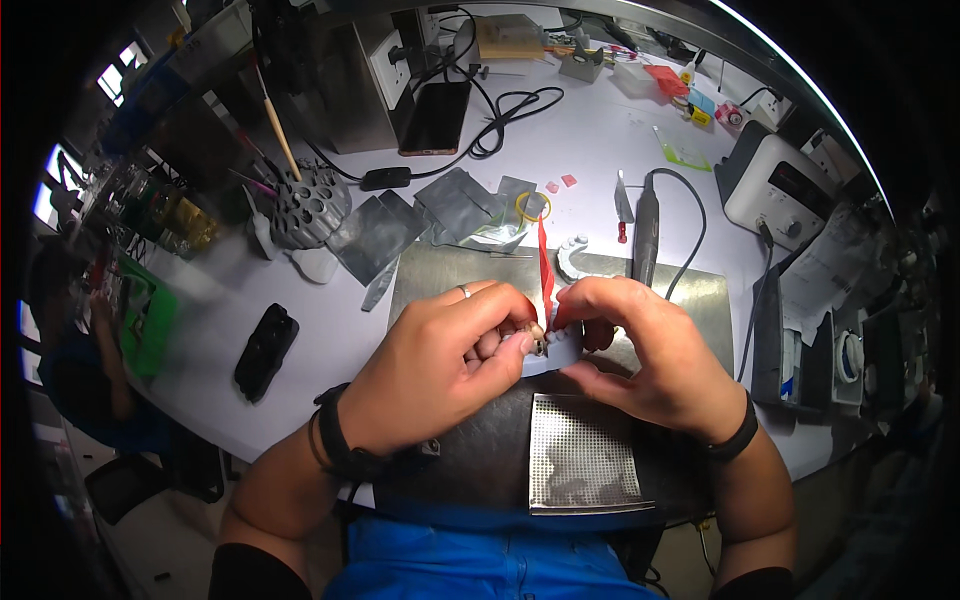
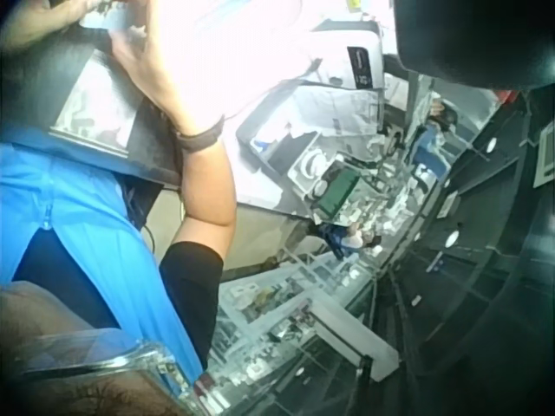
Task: The person presses a red sheet against a dental crown on a model, removes the crown to grind it with a rotary tool, and then repeats this process.
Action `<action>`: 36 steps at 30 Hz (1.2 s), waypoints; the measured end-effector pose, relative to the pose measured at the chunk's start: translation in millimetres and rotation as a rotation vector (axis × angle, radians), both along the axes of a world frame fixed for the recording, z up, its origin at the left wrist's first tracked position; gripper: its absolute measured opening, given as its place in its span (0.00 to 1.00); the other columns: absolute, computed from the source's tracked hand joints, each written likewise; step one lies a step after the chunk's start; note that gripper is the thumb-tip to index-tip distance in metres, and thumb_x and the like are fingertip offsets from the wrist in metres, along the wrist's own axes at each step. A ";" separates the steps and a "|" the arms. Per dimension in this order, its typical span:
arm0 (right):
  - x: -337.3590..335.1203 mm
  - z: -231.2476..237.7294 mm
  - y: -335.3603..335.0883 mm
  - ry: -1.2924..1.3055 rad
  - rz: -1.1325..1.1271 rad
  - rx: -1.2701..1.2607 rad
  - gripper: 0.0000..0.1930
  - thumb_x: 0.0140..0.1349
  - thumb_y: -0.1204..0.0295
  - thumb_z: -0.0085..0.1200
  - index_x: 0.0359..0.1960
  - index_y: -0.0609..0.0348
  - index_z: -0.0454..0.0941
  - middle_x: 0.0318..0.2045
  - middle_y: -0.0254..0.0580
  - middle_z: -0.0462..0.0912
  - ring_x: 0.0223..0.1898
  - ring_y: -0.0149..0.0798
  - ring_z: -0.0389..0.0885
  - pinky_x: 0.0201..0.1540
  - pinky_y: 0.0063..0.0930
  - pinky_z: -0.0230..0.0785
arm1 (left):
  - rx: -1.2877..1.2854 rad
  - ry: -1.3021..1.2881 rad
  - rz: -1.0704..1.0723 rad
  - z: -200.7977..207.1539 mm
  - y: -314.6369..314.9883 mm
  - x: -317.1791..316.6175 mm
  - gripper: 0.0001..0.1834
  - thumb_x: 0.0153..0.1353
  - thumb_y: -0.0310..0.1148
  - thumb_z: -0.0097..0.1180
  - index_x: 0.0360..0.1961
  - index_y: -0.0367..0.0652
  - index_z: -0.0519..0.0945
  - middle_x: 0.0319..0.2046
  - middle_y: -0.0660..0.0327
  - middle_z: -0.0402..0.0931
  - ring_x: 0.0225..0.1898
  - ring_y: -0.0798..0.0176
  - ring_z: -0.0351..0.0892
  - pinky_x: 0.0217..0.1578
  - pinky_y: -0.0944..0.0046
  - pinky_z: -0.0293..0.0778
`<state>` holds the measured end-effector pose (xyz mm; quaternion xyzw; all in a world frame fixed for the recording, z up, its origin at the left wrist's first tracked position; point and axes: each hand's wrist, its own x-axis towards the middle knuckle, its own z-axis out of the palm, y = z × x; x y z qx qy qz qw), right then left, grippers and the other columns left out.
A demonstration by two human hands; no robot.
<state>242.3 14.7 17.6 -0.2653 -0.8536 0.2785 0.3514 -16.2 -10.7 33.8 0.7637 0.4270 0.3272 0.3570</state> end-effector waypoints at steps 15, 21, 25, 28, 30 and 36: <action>0.2 8.5 1.2 -0.120 0.096 0.007 0.36 0.55 0.80 0.73 0.67 0.53 0.72 0.47 0.42 0.85 0.48 0.52 0.83 0.52 0.45 0.78 | -0.134 0.054 -0.160 -5.3 4.6 -2.4 0.13 0.72 0.28 0.59 0.54 0.35 0.81 0.39 0.52 0.82 0.40 0.54 0.83 0.44 0.59 0.78; -0.4 15.5 -1.9 -0.234 0.099 -0.059 0.47 0.51 0.84 0.76 0.76 0.56 0.70 0.50 0.45 0.87 0.49 0.48 0.84 0.51 0.40 0.79 | -0.115 0.078 -0.225 -9.9 5.8 -6.5 0.13 0.71 0.28 0.59 0.53 0.35 0.81 0.38 0.52 0.83 0.42 0.47 0.84 0.47 0.54 0.79; 0.7 7.1 -1.1 -0.145 0.096 -0.039 0.50 0.56 0.80 0.72 0.81 0.47 0.62 0.51 0.46 0.85 0.49 0.55 0.84 0.51 0.45 0.80 | -0.265 0.025 -0.196 0.4 5.3 -1.7 0.11 0.76 0.29 0.58 0.54 0.34 0.82 0.38 0.55 0.84 0.37 0.58 0.86 0.42 0.60 0.80; 1.4 7.5 -0.9 -0.126 0.090 -0.077 0.53 0.56 0.81 0.72 0.84 0.45 0.58 0.52 0.49 0.85 0.49 0.58 0.85 0.51 0.47 0.80 | -0.450 -0.044 -0.155 0.6 3.3 -0.2 0.11 0.79 0.29 0.56 0.54 0.33 0.82 0.37 0.57 0.85 0.34 0.66 0.86 0.39 0.65 0.81; 1.9 7.1 -0.5 -0.134 0.071 -0.075 0.54 0.56 0.81 0.73 0.84 0.46 0.57 0.53 0.51 0.85 0.50 0.58 0.86 0.50 0.46 0.81 | -0.453 -0.088 -0.151 -3.1 2.9 -1.1 0.11 0.80 0.29 0.55 0.54 0.32 0.82 0.37 0.58 0.85 0.33 0.70 0.85 0.38 0.66 0.81; 2.3 6.9 -3.7 0.006 -0.014 -0.255 0.49 0.60 0.87 0.68 0.83 0.57 0.59 0.46 0.44 0.86 0.35 0.33 0.83 0.43 0.29 0.80 | -0.435 0.030 -0.134 -13.5 4.4 -1.0 0.11 0.81 0.27 0.54 0.56 0.31 0.81 0.37 0.58 0.84 0.34 0.68 0.86 0.39 0.65 0.81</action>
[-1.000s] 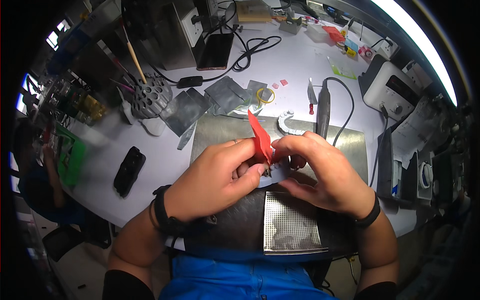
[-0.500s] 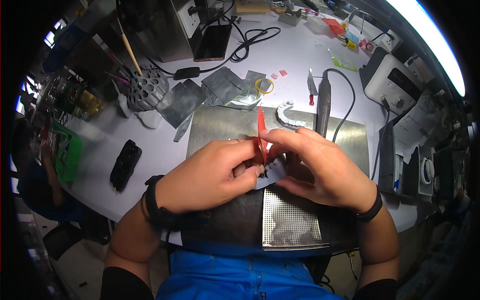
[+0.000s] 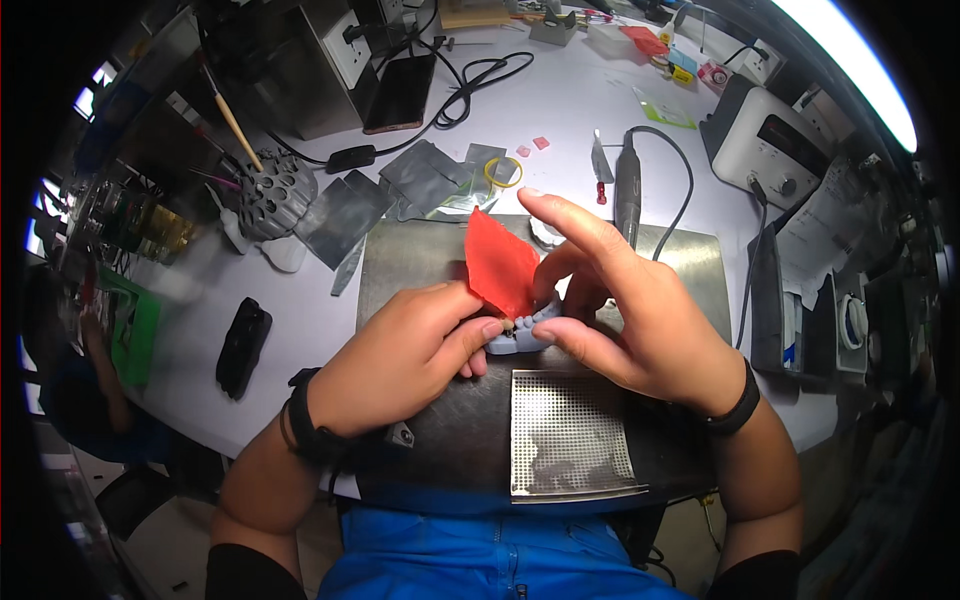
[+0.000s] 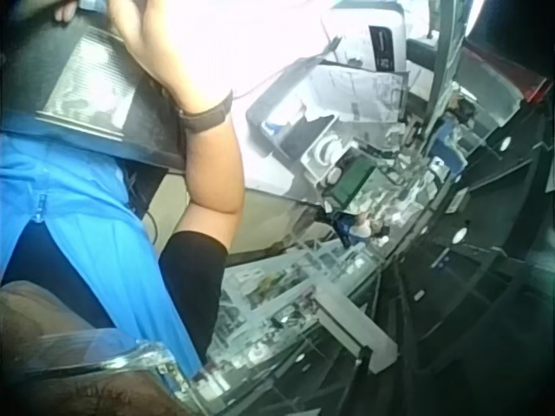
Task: The person presses a red sheet against a dental crown on a model, removes the crown to grind it with a rotary tool, and then repeats this process.
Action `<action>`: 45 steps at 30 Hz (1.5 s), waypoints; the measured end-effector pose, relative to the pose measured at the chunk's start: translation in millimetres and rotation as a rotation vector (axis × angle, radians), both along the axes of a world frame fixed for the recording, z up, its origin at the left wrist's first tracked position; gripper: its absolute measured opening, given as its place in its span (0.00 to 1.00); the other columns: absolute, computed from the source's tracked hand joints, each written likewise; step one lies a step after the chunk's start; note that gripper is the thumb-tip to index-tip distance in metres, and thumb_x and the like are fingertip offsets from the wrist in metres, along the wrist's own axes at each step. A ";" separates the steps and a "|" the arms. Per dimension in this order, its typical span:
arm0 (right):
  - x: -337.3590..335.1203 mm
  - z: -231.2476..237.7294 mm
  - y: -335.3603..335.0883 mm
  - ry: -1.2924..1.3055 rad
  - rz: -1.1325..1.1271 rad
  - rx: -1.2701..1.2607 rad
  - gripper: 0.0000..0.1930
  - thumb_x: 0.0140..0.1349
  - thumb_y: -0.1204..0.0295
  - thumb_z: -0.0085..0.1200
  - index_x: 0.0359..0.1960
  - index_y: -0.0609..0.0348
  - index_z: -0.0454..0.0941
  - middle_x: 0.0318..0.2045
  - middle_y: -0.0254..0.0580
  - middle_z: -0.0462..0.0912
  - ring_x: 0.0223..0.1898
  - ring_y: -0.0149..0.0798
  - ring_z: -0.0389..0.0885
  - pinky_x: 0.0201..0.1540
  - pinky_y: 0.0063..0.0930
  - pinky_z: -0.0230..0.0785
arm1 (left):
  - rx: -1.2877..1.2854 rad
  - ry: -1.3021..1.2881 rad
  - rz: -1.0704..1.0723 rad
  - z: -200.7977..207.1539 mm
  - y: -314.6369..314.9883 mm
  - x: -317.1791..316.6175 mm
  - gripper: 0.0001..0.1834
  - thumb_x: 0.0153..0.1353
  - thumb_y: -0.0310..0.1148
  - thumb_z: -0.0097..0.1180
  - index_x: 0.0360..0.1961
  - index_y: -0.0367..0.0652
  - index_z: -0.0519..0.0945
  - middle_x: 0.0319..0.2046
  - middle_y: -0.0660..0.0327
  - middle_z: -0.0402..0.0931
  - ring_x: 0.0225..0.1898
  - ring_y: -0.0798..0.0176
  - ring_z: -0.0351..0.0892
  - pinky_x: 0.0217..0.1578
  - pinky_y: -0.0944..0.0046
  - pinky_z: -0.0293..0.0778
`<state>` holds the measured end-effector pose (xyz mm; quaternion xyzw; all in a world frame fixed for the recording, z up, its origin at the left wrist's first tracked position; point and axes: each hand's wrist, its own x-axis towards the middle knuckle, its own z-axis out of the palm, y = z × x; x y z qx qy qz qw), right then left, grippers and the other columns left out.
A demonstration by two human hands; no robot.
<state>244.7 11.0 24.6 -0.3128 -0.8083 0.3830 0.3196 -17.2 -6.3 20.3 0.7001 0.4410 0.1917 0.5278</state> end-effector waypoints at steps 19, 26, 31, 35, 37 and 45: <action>0.7 -5.0 19.9 0.045 0.054 0.372 0.17 0.56 0.88 0.62 0.47 0.59 0.84 0.40 0.42 0.83 0.39 0.44 0.86 0.41 0.35 0.80 | 0.620 0.162 -0.131 -9.7 -3.3 4.5 0.07 0.75 0.23 0.58 0.51 0.37 0.81 0.43 0.52 0.81 0.42 0.46 0.84 0.46 0.53 0.79; 1.6 -0.3 17.6 0.056 -0.145 0.463 0.12 0.53 0.89 0.63 0.37 0.61 0.83 0.39 0.40 0.82 0.40 0.40 0.86 0.41 0.32 0.79 | 0.311 0.019 -0.043 -6.6 4.1 3.1 0.07 0.76 0.23 0.56 0.50 0.36 0.83 0.41 0.56 0.80 0.36 0.62 0.85 0.42 0.63 0.79; 6.0 5.7 17.5 0.060 -0.071 0.445 0.12 0.52 0.89 0.60 0.37 0.62 0.81 0.38 0.42 0.82 0.39 0.42 0.86 0.43 0.33 0.80 | 0.232 -0.014 0.014 -6.3 6.0 1.8 0.06 0.76 0.22 0.57 0.49 0.35 0.84 0.40 0.58 0.80 0.36 0.65 0.85 0.43 0.63 0.79; 5.2 4.1 16.2 0.092 0.003 0.407 0.12 0.52 0.90 0.58 0.37 0.63 0.81 0.38 0.42 0.82 0.40 0.43 0.86 0.45 0.34 0.80 | 0.395 0.101 -0.002 -5.0 5.6 0.2 0.06 0.75 0.22 0.58 0.49 0.35 0.85 0.40 0.56 0.82 0.38 0.61 0.86 0.43 0.62 0.79; 2.6 0.6 15.5 0.104 0.088 0.324 0.12 0.53 0.89 0.59 0.38 0.63 0.81 0.38 0.42 0.82 0.41 0.45 0.85 0.45 0.36 0.79 | 0.506 0.091 -0.017 -10.9 5.7 -1.3 0.07 0.74 0.22 0.60 0.49 0.36 0.85 0.41 0.55 0.82 0.39 0.58 0.86 0.43 0.62 0.80; 1.1 -1.4 12.5 -0.015 0.141 0.322 0.12 0.54 0.86 0.61 0.39 0.61 0.81 0.39 0.41 0.82 0.42 0.48 0.84 0.46 0.39 0.79 | 0.626 0.097 -0.034 -12.7 0.7 -3.0 0.08 0.69 0.23 0.65 0.48 0.37 0.87 0.44 0.56 0.84 0.42 0.52 0.87 0.44 0.57 0.82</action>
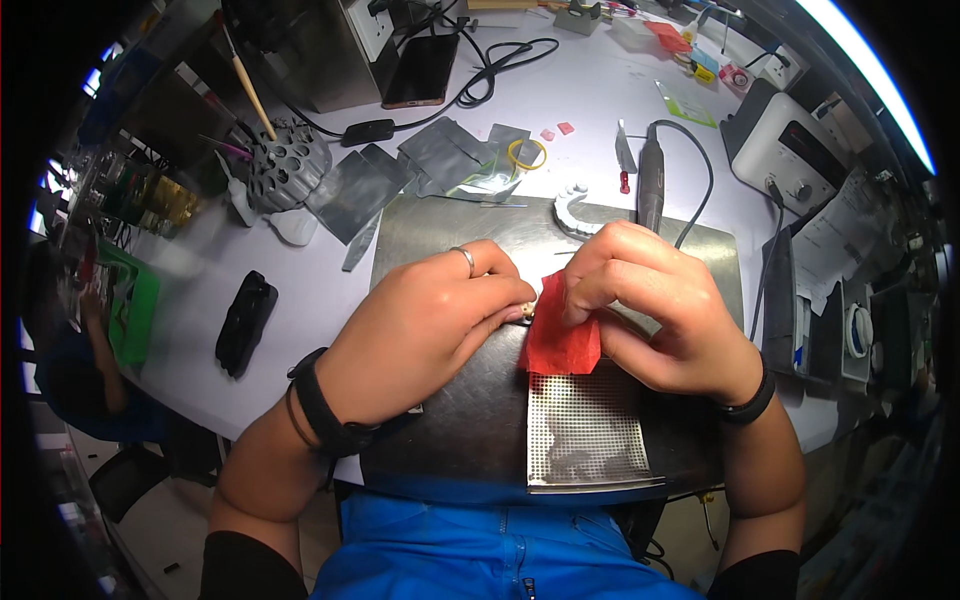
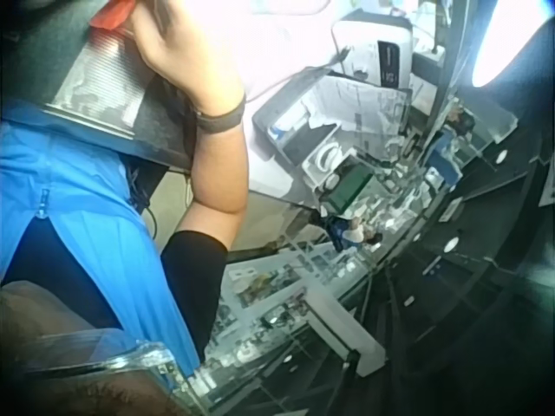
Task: The person presses a red sheet against a dental crown on a model, removes the crown to grind it with a rotary tool, and then repeats this process.
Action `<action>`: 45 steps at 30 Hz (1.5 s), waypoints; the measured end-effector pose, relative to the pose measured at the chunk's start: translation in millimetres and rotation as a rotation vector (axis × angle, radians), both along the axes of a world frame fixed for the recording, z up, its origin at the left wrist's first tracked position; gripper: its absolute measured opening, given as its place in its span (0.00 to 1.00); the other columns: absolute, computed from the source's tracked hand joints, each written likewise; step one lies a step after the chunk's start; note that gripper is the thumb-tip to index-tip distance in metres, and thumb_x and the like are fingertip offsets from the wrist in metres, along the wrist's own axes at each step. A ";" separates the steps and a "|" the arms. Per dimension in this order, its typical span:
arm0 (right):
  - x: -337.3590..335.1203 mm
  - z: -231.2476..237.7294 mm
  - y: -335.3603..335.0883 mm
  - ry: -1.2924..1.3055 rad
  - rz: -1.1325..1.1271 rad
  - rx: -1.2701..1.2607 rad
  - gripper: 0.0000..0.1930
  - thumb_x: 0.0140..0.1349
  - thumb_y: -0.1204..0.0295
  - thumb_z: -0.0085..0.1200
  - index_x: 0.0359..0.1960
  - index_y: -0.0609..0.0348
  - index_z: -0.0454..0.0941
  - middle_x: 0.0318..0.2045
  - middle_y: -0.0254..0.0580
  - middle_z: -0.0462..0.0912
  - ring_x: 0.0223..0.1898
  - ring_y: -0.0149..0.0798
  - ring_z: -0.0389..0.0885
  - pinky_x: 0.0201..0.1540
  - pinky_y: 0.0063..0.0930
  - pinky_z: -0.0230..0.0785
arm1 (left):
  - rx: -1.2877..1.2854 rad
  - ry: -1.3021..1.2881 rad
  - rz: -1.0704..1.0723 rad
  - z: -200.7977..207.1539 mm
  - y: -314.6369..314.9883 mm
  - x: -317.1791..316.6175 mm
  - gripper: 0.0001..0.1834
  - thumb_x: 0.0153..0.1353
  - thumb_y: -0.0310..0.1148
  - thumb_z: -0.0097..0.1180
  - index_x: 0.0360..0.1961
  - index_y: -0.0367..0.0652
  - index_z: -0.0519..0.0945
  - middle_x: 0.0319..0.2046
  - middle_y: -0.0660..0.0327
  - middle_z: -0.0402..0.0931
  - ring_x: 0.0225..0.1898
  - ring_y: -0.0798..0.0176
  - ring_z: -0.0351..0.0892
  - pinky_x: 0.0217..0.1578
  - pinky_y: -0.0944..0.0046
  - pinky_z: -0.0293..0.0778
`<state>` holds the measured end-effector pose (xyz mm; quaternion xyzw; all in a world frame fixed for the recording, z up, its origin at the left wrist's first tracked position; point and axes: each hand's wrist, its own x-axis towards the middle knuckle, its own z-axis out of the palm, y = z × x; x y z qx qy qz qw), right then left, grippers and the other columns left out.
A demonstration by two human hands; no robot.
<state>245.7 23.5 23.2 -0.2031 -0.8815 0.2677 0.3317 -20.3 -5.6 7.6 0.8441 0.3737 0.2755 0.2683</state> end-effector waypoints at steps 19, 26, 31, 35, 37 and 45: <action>-2.3 0.2 0.5 -0.028 0.037 -0.008 0.13 0.53 0.84 0.59 0.41 0.58 0.82 0.39 0.42 0.81 0.42 0.49 0.84 0.48 0.41 0.78 | 0.069 0.105 0.001 3.6 -4.5 3.8 0.10 0.66 0.21 0.62 0.48 0.38 0.85 0.45 0.55 0.81 0.43 0.47 0.86 0.44 0.54 0.81; -7.9 -0.7 1.0 -0.045 0.038 0.011 0.13 0.54 0.84 0.58 0.41 0.58 0.82 0.39 0.42 0.81 0.42 0.50 0.83 0.47 0.41 0.78 | 0.064 0.114 -0.012 5.1 -5.2 3.8 0.06 0.68 0.23 0.61 0.45 0.39 0.83 0.45 0.55 0.80 0.43 0.45 0.85 0.44 0.52 0.80; -10.4 2.8 1.5 -0.076 0.057 -0.002 0.13 0.54 0.84 0.57 0.42 0.58 0.82 0.38 0.42 0.81 0.41 0.49 0.82 0.46 0.41 0.76 | 0.064 0.119 -0.008 5.2 -5.4 3.6 0.07 0.68 0.23 0.61 0.45 0.39 0.83 0.45 0.55 0.80 0.43 0.45 0.85 0.44 0.52 0.80; -13.6 2.1 4.0 -0.066 0.111 -0.019 0.14 0.54 0.84 0.57 0.42 0.58 0.82 0.38 0.42 0.81 0.41 0.49 0.81 0.45 0.40 0.75 | 0.075 0.092 0.003 2.8 -5.8 3.2 0.06 0.68 0.22 0.60 0.45 0.40 0.82 0.44 0.55 0.79 0.43 0.45 0.84 0.43 0.52 0.80; -13.0 3.1 3.7 -0.067 0.116 -0.032 0.14 0.54 0.84 0.57 0.42 0.58 0.83 0.38 0.42 0.81 0.41 0.49 0.81 0.46 0.40 0.75 | 0.068 0.097 0.000 2.9 -5.6 3.4 0.06 0.68 0.22 0.60 0.45 0.40 0.82 0.44 0.55 0.79 0.43 0.45 0.84 0.43 0.51 0.80; -17.1 5.1 2.9 -0.088 0.102 -0.032 0.14 0.54 0.84 0.57 0.42 0.58 0.83 0.37 0.42 0.81 0.40 0.49 0.81 0.45 0.40 0.75 | 0.057 0.129 0.015 2.7 -7.3 1.8 0.08 0.66 0.21 0.60 0.45 0.39 0.82 0.45 0.54 0.79 0.44 0.44 0.84 0.45 0.50 0.80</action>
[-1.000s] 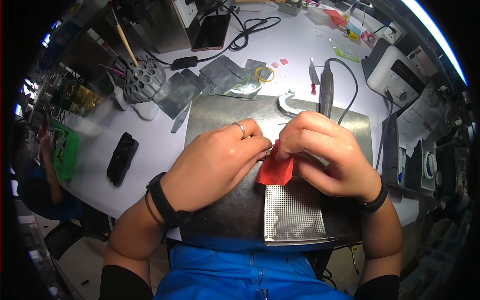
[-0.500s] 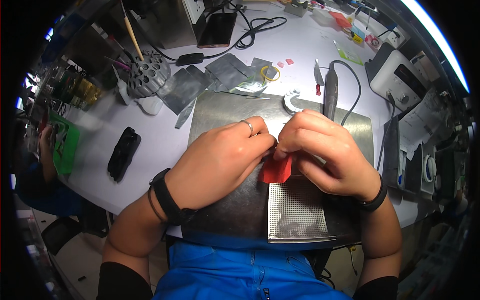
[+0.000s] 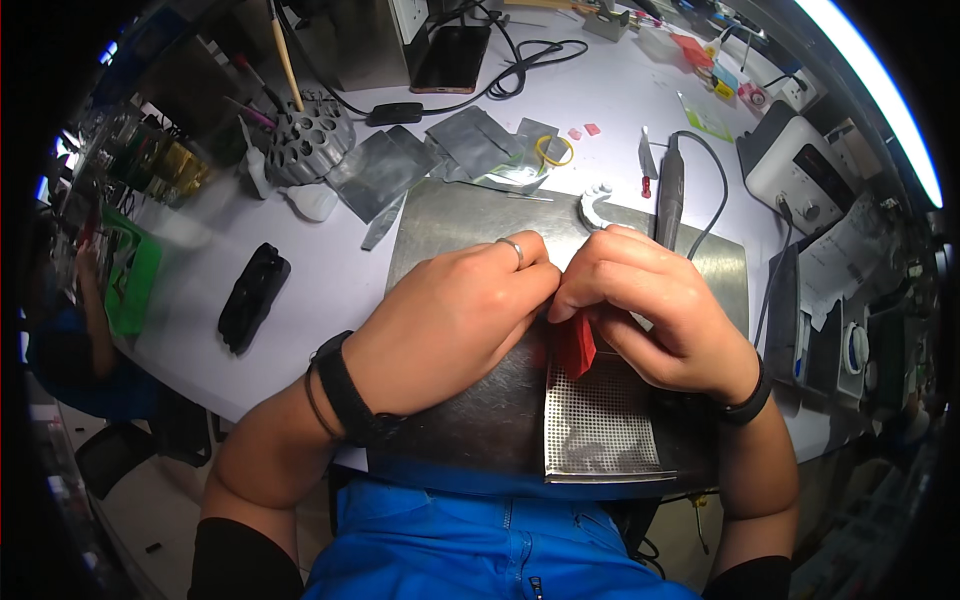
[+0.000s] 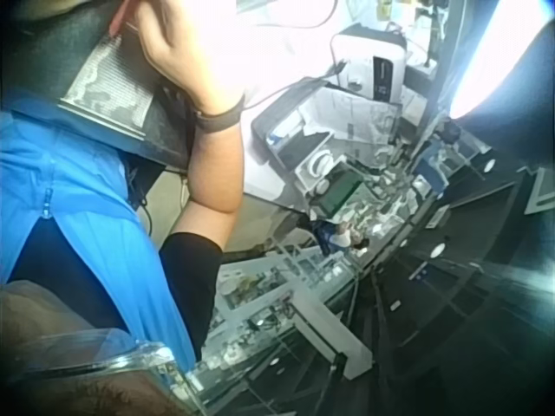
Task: The person presses a red sheet against a dental crown on a model, removes the crown to grind it with a rotary tool, and then repeats this process.
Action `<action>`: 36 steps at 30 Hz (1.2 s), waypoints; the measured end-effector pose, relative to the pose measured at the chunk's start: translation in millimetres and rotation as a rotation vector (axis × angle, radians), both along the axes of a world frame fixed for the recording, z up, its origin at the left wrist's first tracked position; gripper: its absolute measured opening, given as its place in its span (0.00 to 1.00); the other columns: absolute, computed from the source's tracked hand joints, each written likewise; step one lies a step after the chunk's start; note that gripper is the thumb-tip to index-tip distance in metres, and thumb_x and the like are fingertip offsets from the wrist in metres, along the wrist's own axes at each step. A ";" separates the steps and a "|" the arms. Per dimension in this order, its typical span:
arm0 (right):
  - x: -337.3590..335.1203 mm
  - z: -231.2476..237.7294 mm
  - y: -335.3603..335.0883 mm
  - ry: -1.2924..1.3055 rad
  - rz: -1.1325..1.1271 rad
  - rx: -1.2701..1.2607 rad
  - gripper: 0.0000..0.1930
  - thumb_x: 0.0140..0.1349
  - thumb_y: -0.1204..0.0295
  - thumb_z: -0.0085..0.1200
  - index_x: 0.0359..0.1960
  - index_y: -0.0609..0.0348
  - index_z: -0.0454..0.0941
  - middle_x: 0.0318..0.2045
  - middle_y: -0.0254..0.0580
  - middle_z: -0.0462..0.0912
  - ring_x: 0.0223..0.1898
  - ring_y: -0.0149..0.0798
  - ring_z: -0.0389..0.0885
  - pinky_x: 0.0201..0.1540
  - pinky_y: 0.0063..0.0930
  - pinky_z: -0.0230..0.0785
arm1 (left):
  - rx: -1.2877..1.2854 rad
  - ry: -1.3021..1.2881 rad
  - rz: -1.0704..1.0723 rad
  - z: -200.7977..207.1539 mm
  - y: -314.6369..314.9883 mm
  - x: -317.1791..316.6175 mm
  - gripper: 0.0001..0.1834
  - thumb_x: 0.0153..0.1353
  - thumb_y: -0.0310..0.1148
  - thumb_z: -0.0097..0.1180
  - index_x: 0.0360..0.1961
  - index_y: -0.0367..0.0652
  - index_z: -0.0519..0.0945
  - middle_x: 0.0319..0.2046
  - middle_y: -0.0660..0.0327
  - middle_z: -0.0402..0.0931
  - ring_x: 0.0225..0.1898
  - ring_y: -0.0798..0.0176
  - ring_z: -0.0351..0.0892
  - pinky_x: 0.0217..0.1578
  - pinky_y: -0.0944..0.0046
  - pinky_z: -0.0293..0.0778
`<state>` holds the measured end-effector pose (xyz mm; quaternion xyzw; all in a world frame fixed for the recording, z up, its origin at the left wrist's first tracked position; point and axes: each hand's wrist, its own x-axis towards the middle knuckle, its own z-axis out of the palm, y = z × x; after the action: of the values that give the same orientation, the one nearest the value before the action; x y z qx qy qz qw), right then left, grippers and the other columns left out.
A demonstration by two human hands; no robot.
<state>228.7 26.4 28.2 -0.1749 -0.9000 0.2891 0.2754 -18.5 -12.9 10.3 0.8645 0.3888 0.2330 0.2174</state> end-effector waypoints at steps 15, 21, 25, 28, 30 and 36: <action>-2.8 -6.1 -2.7 0.062 -0.062 -0.078 0.16 0.56 0.86 0.55 0.46 0.63 0.82 0.38 0.47 0.81 0.41 0.50 0.85 0.45 0.40 0.78 | -0.004 -0.002 0.039 -1.7 -1.1 -0.7 0.09 0.64 0.21 0.60 0.46 0.38 0.82 0.46 0.54 0.80 0.44 0.43 0.84 0.45 0.49 0.81; 0.0 -3.4 -0.1 0.033 -0.052 -0.084 0.13 0.58 0.87 0.52 0.44 0.66 0.82 0.38 0.48 0.84 0.40 0.49 0.86 0.46 0.38 0.79 | -0.006 -0.039 0.055 -3.8 -1.4 0.6 0.08 0.66 0.21 0.60 0.46 0.38 0.81 0.44 0.53 0.80 0.43 0.43 0.84 0.43 0.48 0.80; -1.1 -1.7 0.4 0.057 -0.016 -0.167 0.12 0.62 0.87 0.52 0.45 0.68 0.83 0.38 0.47 0.86 0.41 0.45 0.87 0.46 0.35 0.79 | 0.012 -0.089 0.086 -7.3 -1.7 0.8 0.07 0.69 0.22 0.59 0.46 0.39 0.82 0.40 0.52 0.80 0.41 0.42 0.84 0.41 0.48 0.79; 0.2 -0.4 1.0 0.089 0.010 -0.263 0.10 0.66 0.85 0.51 0.45 0.67 0.83 0.39 0.45 0.87 0.41 0.40 0.87 0.46 0.33 0.78 | 0.026 -0.095 0.089 -6.7 -1.9 0.8 0.07 0.69 0.23 0.59 0.47 0.39 0.82 0.39 0.52 0.80 0.41 0.42 0.84 0.41 0.47 0.79; 2.1 -0.2 1.2 0.110 0.023 -0.327 0.10 0.69 0.83 0.50 0.46 0.67 0.83 0.40 0.43 0.87 0.40 0.37 0.86 0.47 0.31 0.78 | 0.033 -0.092 0.092 -6.3 -2.4 1.1 0.07 0.70 0.23 0.59 0.47 0.39 0.82 0.39 0.52 0.80 0.41 0.42 0.84 0.41 0.47 0.79; 0.9 -7.0 0.0 0.142 -0.095 -0.773 0.10 0.76 0.77 0.47 0.45 0.65 0.82 0.40 0.37 0.85 0.41 0.30 0.81 0.51 0.25 0.75 | 0.015 -0.092 0.106 -5.8 -1.9 1.6 0.06 0.70 0.23 0.59 0.46 0.39 0.81 0.39 0.51 0.81 0.40 0.41 0.84 0.41 0.47 0.79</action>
<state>229.6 26.4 21.3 -0.2869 -0.6942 0.6051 0.2640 -16.9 -14.8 4.5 0.8328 0.4216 0.2865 0.2157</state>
